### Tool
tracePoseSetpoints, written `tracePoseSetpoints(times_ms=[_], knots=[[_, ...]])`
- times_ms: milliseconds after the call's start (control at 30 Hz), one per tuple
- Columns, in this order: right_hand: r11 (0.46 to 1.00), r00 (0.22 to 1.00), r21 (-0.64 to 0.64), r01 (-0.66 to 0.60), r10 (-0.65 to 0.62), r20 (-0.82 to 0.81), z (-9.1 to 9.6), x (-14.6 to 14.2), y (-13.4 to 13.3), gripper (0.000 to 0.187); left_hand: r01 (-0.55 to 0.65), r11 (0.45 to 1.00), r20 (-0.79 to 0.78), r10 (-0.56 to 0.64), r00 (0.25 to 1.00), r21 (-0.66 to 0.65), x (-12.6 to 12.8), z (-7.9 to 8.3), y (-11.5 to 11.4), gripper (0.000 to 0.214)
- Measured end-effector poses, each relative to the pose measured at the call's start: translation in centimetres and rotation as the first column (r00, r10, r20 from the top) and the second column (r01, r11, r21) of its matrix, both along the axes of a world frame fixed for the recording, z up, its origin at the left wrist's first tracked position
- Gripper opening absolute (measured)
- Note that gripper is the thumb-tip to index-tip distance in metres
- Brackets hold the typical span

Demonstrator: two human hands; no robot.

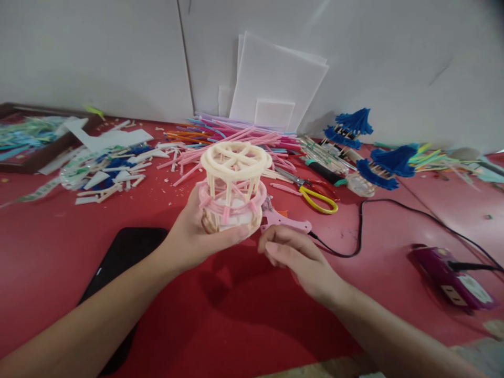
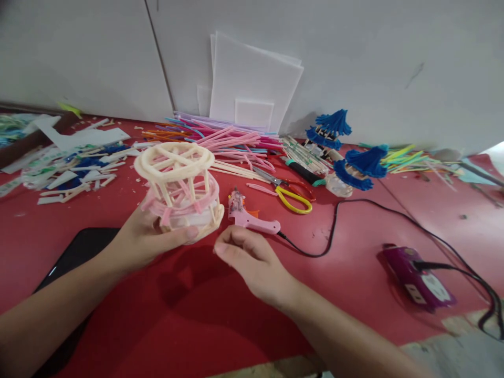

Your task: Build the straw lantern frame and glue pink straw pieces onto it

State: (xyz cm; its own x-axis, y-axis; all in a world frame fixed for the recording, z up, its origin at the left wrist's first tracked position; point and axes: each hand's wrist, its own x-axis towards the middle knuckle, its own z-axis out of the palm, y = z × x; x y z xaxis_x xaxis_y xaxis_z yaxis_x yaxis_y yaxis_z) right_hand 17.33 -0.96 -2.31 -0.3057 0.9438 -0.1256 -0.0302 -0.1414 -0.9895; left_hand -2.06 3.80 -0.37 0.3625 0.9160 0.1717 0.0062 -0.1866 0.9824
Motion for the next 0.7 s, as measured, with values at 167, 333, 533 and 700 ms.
tracePoseSetpoints(times_ms=[167, 333, 533, 700], knots=[[0.979, 0.976, -0.040, -0.200, 0.195, -0.102, -0.12, -0.25, -0.56, 0.040, -0.018, 0.995, 0.007, 0.019, 1.000, -0.103, -0.27, 0.14, 0.17, 0.034], [0.984, 0.974, 0.062, -0.168, 0.175, -0.146, 0.00, -0.20, -0.89, 0.033, -0.036, 0.993, 0.020, 0.038, 0.999, -0.113, -0.31, -0.16, 0.24, 0.033], [0.914, 0.949, 0.255, 0.315, -0.312, -0.051, -0.09, -0.46, -0.34, 0.017, 0.054, 0.986, 0.077, -0.043, 0.996, -0.157, -0.60, -0.29, 0.01, 0.051], [0.887, 0.947, 0.385, 0.255, -0.310, 0.085, -0.22, -0.17, -0.06, 0.012, 0.224, 0.958, 0.023, -0.223, 0.975, -0.178, -0.80, -0.01, -0.60, 0.045]])
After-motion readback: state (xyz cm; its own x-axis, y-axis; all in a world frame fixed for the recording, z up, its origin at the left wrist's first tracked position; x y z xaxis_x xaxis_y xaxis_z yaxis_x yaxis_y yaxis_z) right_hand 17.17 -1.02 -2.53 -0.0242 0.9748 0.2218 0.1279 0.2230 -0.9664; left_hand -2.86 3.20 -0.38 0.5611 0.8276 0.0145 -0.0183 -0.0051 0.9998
